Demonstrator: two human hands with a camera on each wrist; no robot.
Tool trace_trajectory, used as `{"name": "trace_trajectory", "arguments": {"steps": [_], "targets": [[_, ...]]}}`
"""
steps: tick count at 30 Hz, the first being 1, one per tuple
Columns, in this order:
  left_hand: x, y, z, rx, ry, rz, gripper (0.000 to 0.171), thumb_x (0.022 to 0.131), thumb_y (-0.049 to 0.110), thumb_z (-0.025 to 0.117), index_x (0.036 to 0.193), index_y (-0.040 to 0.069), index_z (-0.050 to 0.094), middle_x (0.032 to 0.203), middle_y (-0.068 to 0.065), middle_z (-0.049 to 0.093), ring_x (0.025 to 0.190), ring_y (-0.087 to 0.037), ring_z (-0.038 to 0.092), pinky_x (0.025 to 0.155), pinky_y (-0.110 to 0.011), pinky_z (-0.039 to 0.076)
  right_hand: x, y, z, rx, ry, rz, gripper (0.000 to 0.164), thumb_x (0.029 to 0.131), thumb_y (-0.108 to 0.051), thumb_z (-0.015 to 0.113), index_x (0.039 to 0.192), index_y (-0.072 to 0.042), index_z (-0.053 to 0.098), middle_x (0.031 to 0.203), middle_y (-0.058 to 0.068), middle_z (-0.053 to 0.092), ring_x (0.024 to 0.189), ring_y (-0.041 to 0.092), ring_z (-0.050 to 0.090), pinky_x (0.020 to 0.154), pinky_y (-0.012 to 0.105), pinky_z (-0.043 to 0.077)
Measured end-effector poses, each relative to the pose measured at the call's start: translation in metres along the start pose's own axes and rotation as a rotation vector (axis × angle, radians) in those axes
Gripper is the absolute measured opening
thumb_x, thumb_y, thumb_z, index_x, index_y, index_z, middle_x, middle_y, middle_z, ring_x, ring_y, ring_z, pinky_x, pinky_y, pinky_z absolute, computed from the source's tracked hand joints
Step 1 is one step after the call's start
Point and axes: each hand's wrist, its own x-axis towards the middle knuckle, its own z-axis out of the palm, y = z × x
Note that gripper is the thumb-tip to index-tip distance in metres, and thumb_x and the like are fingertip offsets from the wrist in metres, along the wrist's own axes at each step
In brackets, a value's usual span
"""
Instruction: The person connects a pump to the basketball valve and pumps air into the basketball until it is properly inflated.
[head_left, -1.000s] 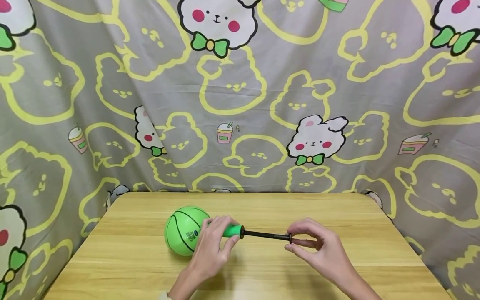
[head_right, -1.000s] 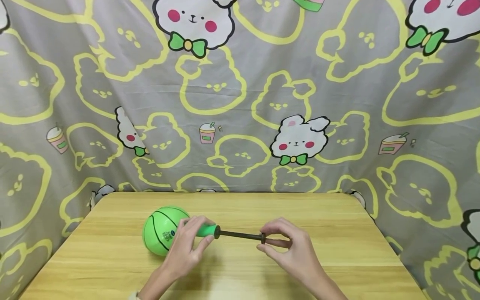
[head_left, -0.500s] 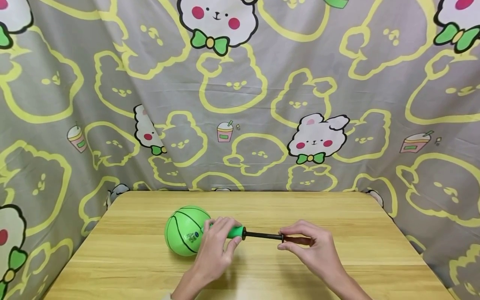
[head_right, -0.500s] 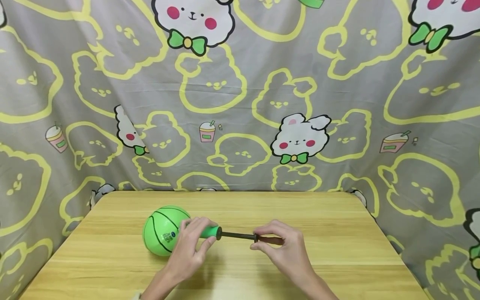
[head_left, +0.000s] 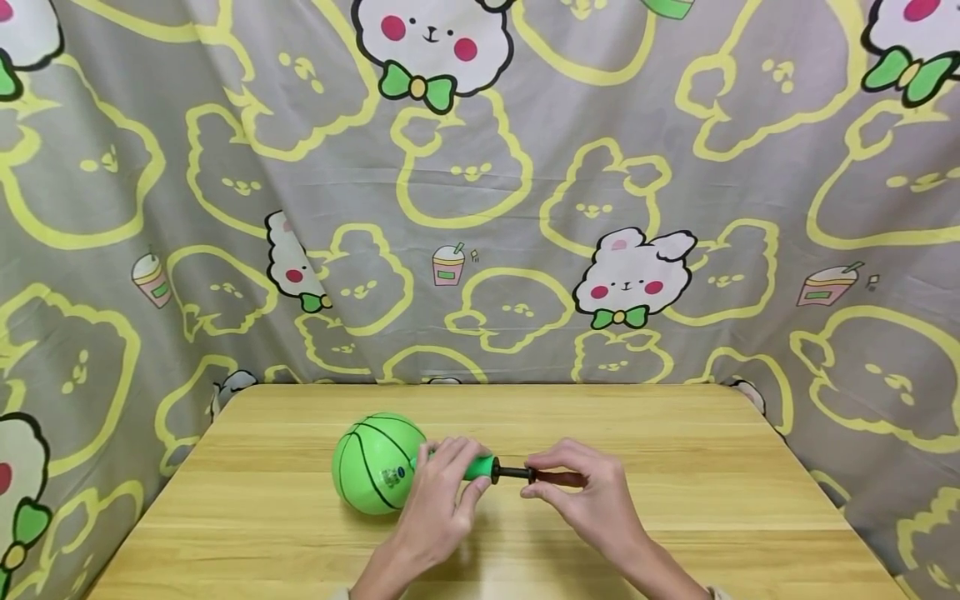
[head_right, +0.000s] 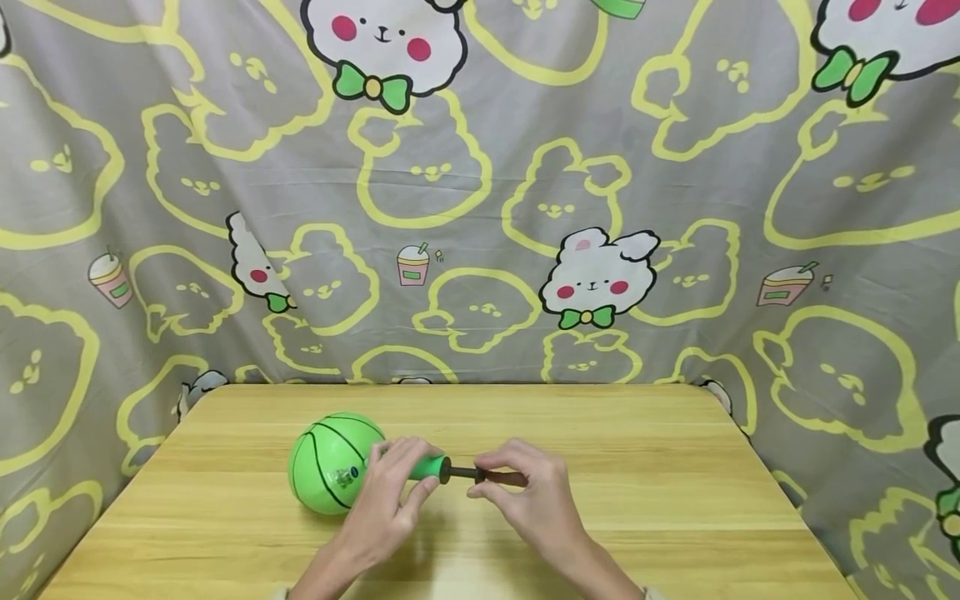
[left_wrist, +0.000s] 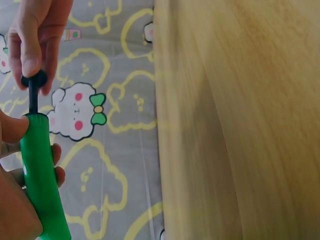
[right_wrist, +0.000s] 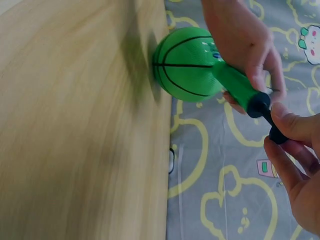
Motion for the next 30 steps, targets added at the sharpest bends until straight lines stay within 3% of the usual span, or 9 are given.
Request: {"name": "trace_trajectory", "arguments": {"steps": [7,14,30], "targets": [[0.002,0.001,0.001,-0.022,-0.023,0.001,0.019,0.093,0.019,0.069,0.111,0.02,0.066,0.107,0.011,0.066,0.101,-0.007,0.059,0.095,-0.047,0.035,0.002,0.002,0.011,-0.05,-0.002,-0.102,0.032,0.073,0.005,0.087,0.102,-0.004,0.077,0.093,0.009,0.073,0.083,0.025,0.074,0.068,0.031,0.059],[0.0,-0.005,-0.005,-0.024,-0.033,0.003,0.019,0.093,0.025,0.072,0.111,0.023,0.066,0.109,0.013,0.066,0.104,-0.007,0.061,0.099,-0.048,0.036,0.0,-0.003,0.011,-0.048,-0.084,-0.007,0.033,0.077,0.005,0.086,0.104,-0.01,0.072,0.101,0.007,0.07,0.091,0.024,0.072,0.071,0.03,0.059],[0.003,-0.007,-0.004,-0.056,-0.083,-0.011,0.02,0.094,0.029,0.071,0.113,0.025,0.064,0.11,0.015,0.066,0.105,-0.005,0.061,0.1,-0.051,0.037,-0.006,-0.013,-0.014,-0.051,-0.095,0.122,0.029,0.081,0.001,0.085,0.103,-0.01,0.072,0.105,-0.002,0.068,0.095,0.018,0.071,0.072,0.031,0.06]]}}
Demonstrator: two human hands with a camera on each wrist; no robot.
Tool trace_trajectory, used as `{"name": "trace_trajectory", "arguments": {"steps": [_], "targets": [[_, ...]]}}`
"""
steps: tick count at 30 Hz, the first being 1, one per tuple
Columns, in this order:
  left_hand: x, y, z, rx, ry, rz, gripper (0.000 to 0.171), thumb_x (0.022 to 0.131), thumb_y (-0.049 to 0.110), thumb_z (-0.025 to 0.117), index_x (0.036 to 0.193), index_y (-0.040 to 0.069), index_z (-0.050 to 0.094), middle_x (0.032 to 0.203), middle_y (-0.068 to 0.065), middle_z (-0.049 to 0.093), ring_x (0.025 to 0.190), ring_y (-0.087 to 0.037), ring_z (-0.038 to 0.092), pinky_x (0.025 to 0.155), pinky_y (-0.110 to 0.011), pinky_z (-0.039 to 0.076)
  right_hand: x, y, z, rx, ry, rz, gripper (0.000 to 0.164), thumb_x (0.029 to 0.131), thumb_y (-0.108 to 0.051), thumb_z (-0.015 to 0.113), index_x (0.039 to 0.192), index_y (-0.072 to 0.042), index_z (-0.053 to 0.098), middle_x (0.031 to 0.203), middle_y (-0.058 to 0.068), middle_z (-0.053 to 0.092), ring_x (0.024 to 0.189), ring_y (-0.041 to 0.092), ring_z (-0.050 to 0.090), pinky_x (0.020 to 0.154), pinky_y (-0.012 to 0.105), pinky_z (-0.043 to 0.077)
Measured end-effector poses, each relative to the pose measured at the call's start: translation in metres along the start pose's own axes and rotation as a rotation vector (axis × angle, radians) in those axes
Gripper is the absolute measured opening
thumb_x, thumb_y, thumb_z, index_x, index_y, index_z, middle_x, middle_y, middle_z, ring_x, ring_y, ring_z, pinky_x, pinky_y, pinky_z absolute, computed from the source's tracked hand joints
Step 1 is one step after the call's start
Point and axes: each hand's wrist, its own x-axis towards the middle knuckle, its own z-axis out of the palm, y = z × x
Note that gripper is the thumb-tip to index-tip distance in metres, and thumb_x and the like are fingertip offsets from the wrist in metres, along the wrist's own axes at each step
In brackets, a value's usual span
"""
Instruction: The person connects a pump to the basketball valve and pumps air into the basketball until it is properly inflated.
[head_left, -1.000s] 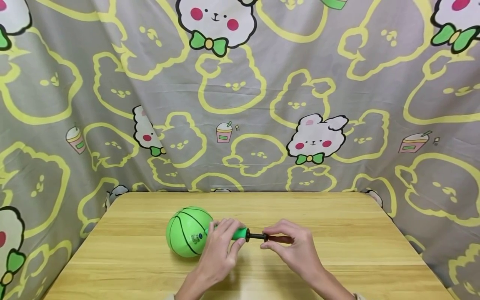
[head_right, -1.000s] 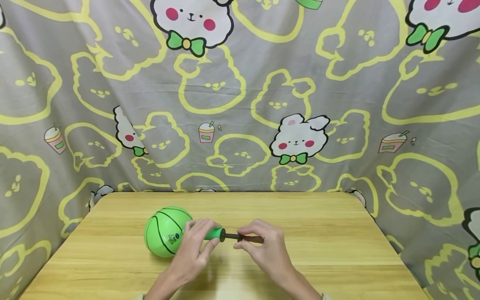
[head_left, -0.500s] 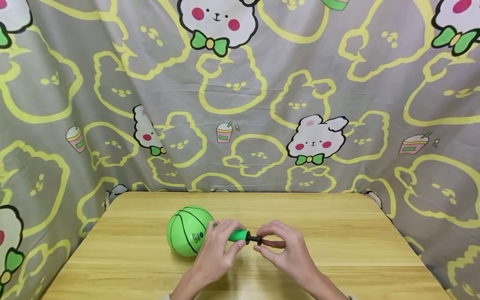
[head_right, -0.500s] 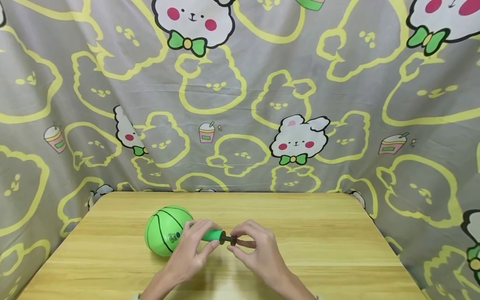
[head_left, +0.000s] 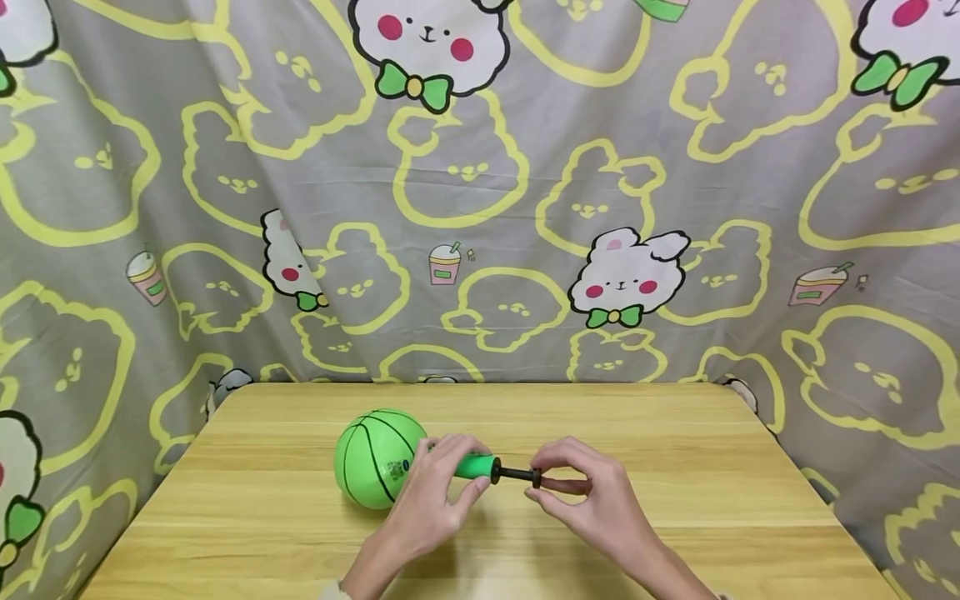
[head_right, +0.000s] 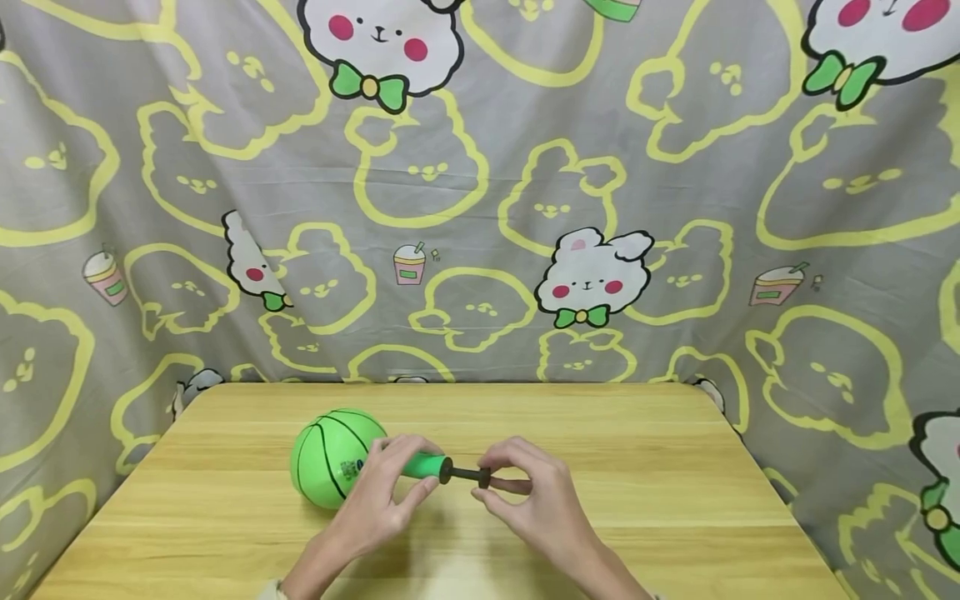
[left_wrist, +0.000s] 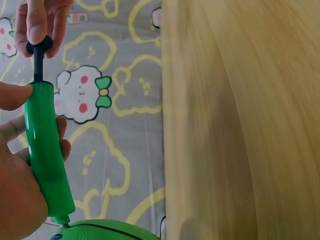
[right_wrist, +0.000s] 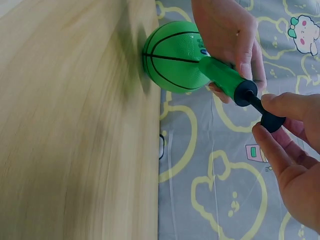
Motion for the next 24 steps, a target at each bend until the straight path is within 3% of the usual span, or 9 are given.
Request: {"name": "trace_trajectory", "arguments": {"steps": [14,24], "targets": [[0.0,0.0,0.004,0.038,0.066,0.03,0.026,0.089,0.023,0.071,0.115,0.022,0.065,0.112,0.012,0.067,0.108,-0.009,0.062,0.1,-0.052,0.037,-0.014,-0.007,-0.031,-0.022,0.053,-0.001,0.034,0.08,0.005,0.084,0.106,-0.011,0.073,0.109,0.003,0.069,0.099,0.02,0.069,0.073,0.034,0.06],[-0.002,-0.003,0.002,0.055,0.099,0.028,0.027,0.088,0.022,0.071,0.115,0.021,0.066,0.114,0.011,0.068,0.109,-0.01,0.062,0.101,-0.053,0.038,-0.019,-0.012,-0.05,-0.034,0.034,-0.035,0.034,0.08,0.009,0.082,0.109,-0.006,0.071,0.111,0.005,0.069,0.102,0.019,0.069,0.074,0.036,0.06]]}}
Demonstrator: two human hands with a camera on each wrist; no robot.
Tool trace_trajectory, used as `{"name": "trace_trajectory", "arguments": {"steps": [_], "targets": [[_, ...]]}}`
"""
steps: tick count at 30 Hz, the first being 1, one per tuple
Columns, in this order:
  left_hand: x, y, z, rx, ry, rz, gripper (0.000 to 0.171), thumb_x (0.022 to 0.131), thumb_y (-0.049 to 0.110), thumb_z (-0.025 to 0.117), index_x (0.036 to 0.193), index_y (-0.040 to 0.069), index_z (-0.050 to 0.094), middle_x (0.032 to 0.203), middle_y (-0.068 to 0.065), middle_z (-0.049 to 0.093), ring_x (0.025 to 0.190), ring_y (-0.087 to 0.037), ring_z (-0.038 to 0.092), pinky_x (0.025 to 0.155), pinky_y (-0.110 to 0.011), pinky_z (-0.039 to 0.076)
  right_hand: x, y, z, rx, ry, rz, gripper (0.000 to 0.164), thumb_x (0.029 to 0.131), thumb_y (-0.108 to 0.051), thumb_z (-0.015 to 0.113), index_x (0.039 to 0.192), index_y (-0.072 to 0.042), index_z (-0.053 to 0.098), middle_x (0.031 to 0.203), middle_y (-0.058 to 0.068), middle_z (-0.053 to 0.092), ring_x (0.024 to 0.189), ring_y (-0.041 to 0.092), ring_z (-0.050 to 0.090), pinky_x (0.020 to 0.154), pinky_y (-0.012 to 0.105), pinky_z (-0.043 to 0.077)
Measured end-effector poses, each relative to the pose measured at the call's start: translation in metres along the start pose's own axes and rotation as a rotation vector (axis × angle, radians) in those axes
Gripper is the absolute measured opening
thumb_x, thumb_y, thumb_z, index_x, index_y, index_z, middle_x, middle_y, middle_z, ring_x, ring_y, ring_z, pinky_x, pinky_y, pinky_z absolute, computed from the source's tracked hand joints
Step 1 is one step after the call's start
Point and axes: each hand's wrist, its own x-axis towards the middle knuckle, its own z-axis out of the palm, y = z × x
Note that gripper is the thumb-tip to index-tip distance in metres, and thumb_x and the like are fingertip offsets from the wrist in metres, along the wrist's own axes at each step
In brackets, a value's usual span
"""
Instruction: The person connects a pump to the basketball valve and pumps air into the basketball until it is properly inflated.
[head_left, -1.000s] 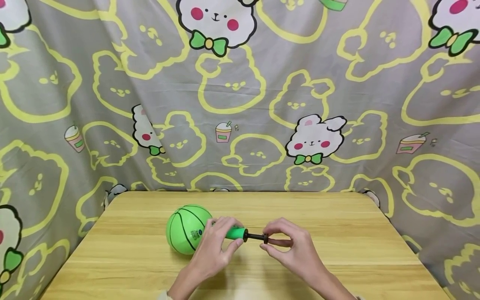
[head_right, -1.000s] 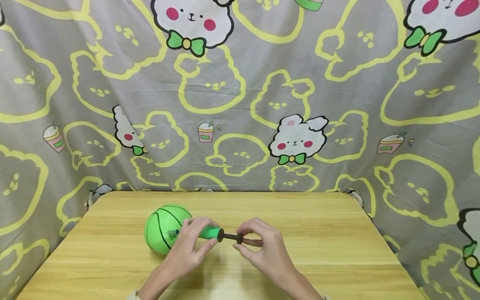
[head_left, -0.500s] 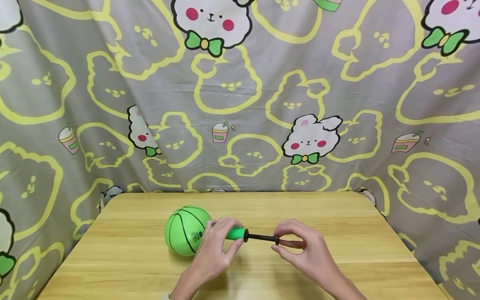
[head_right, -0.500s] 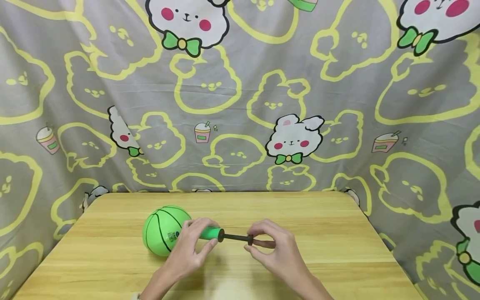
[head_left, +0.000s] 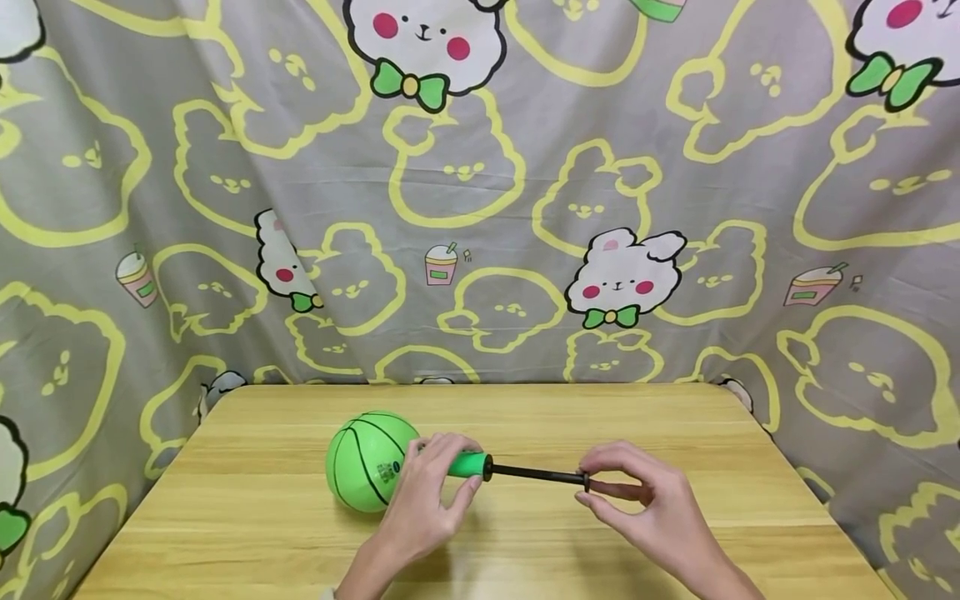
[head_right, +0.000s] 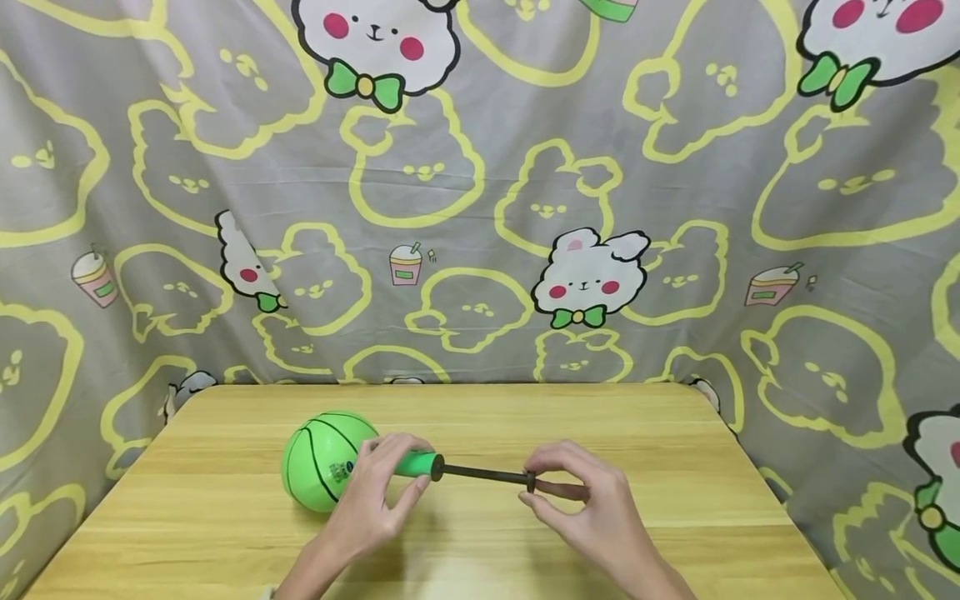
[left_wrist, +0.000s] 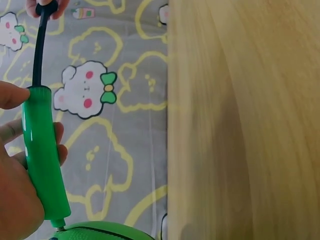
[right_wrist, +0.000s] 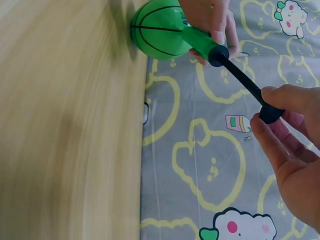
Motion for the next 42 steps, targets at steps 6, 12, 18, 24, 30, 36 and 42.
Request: {"name": "trace_trajectory", "arguments": {"steps": [6,12,18,24,30,36,42], "targets": [[0.0,0.002,0.0,0.003,0.007,0.003,0.027,0.088,0.023,0.071,0.114,0.019,0.066,0.114,0.008,0.069,0.11,-0.011,0.062,0.101,-0.055,0.038,0.001,0.001,-0.001,0.022,-0.003,-0.019,0.034,0.079,0.01,0.082,0.108,-0.005,0.072,0.11,0.007,0.069,0.102,0.017,0.069,0.074,0.037,0.06],[0.0,0.004,0.003,0.007,0.015,0.011,0.027,0.088,0.022,0.07,0.114,0.018,0.066,0.112,0.009,0.068,0.107,-0.011,0.062,0.098,-0.051,0.037,0.005,0.005,-0.002,0.051,0.011,-0.042,0.036,0.075,0.013,0.083,0.106,-0.001,0.073,0.103,0.011,0.071,0.095,0.02,0.071,0.073,0.038,0.059],[-0.001,0.004,0.002,-0.001,0.032,0.012,0.027,0.086,0.019,0.07,0.113,0.02,0.065,0.109,0.012,0.068,0.103,-0.008,0.061,0.096,-0.047,0.036,0.007,0.01,0.005,0.093,0.001,-0.073,0.034,0.074,0.012,0.084,0.105,0.0,0.074,0.1,0.013,0.072,0.091,0.022,0.072,0.07,0.038,0.059],[-0.003,0.006,0.003,0.012,0.035,0.026,0.027,0.085,0.017,0.072,0.112,0.019,0.065,0.107,0.012,0.067,0.1,-0.007,0.06,0.094,-0.046,0.035,0.009,0.015,0.016,0.097,0.005,-0.079,0.034,0.075,0.011,0.084,0.105,-0.002,0.075,0.099,0.012,0.072,0.09,0.023,0.073,0.069,0.037,0.06],[-0.004,0.008,0.004,0.013,0.033,0.016,0.027,0.086,0.015,0.072,0.112,0.018,0.066,0.107,0.012,0.066,0.1,-0.007,0.06,0.095,-0.047,0.036,0.013,0.018,0.029,0.09,0.017,-0.092,0.033,0.075,0.009,0.085,0.103,-0.005,0.076,0.098,0.012,0.073,0.09,0.024,0.074,0.068,0.036,0.06],[-0.003,0.01,0.005,0.017,0.023,0.009,0.026,0.087,0.016,0.072,0.112,0.019,0.066,0.107,0.011,0.067,0.102,-0.008,0.06,0.096,-0.047,0.035,0.018,0.018,0.043,0.079,0.03,-0.105,0.033,0.075,0.007,0.085,0.102,-0.01,0.077,0.097,0.01,0.074,0.089,0.023,0.074,0.067,0.035,0.06],[-0.002,0.012,0.006,0.025,0.014,0.019,0.026,0.087,0.016,0.071,0.112,0.019,0.065,0.107,0.01,0.066,0.103,-0.009,0.06,0.096,-0.047,0.035,0.021,0.021,0.057,0.084,0.036,-0.148,0.032,0.074,0.008,0.085,0.102,-0.005,0.076,0.096,0.013,0.073,0.086,0.025,0.074,0.066,0.034,0.06]]}}
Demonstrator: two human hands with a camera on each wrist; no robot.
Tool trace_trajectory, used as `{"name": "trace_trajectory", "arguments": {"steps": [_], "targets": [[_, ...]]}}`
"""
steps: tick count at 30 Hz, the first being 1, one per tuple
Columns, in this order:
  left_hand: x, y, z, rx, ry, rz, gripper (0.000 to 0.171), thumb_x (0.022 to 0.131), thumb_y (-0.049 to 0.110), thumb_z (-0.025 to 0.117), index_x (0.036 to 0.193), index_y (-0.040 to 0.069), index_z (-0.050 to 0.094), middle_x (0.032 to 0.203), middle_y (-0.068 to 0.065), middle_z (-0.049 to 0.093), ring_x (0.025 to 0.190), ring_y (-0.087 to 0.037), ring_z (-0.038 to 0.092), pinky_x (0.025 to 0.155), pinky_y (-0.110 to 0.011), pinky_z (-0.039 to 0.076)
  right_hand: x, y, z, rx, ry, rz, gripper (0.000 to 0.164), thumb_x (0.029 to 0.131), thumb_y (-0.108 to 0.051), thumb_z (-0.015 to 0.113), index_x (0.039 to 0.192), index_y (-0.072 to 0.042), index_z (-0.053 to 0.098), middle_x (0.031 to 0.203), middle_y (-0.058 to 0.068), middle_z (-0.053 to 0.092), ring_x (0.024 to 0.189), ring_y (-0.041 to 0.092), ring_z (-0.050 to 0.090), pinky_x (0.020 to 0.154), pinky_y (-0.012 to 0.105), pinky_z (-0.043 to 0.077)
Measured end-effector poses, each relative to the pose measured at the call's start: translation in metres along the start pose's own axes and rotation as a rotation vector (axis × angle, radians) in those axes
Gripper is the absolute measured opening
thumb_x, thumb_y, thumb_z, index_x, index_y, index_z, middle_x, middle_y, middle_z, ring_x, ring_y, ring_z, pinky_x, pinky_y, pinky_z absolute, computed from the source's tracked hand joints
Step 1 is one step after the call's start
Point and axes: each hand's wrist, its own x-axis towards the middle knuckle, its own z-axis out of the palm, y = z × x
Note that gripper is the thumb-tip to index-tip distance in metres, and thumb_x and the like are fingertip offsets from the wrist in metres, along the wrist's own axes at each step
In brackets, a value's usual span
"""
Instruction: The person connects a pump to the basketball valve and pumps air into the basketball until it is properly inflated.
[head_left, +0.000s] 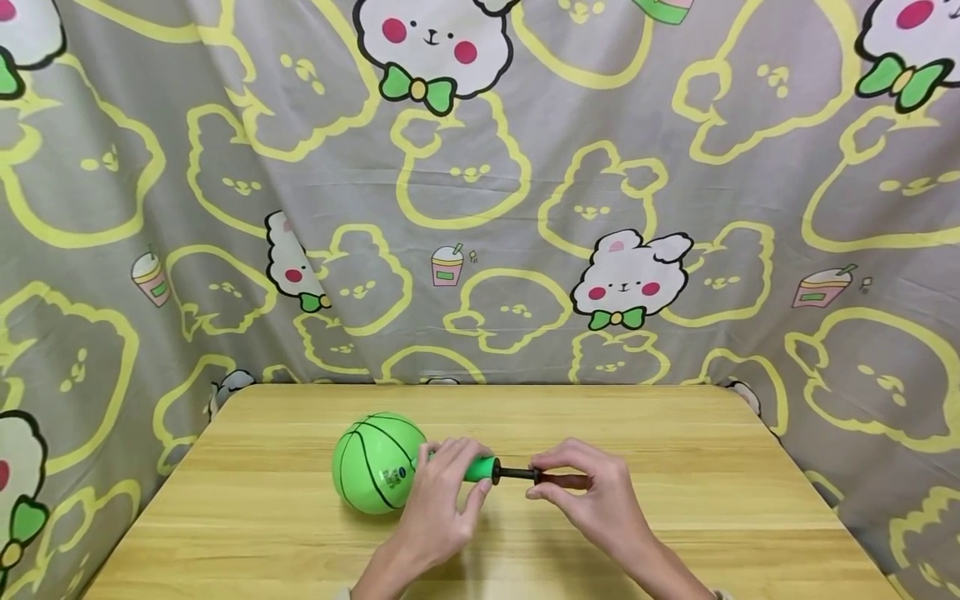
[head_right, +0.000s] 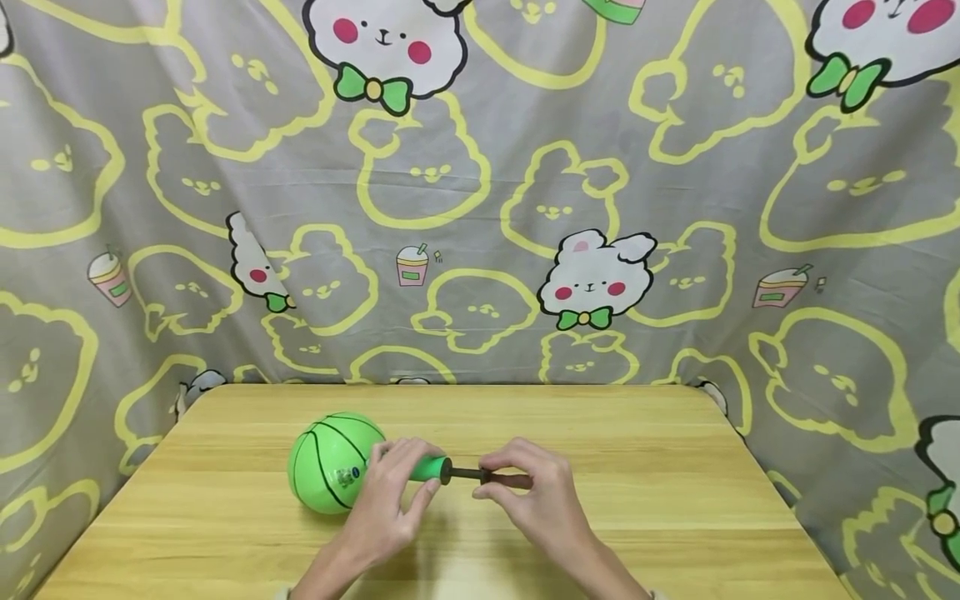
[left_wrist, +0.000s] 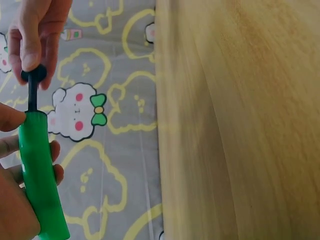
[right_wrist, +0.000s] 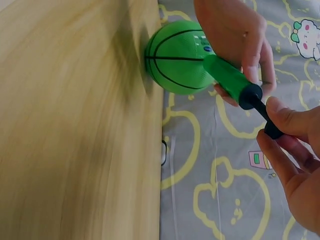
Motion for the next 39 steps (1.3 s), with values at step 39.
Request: {"name": "trace_trajectory", "arguments": {"steps": [39], "targets": [[-0.008,-0.011,-0.019,0.132,-0.031,0.015,0.026,0.088,0.026,0.072,0.113,0.018,0.07,0.11,0.008,0.069,0.107,-0.012,0.062,0.099,-0.05,0.04,-0.014,-0.013,-0.027,0.041,-0.104,0.161,0.029,0.084,0.005,0.081,0.107,-0.008,0.071,0.109,0.011,0.066,0.099,0.023,0.069,0.076,0.037,0.06]]}}
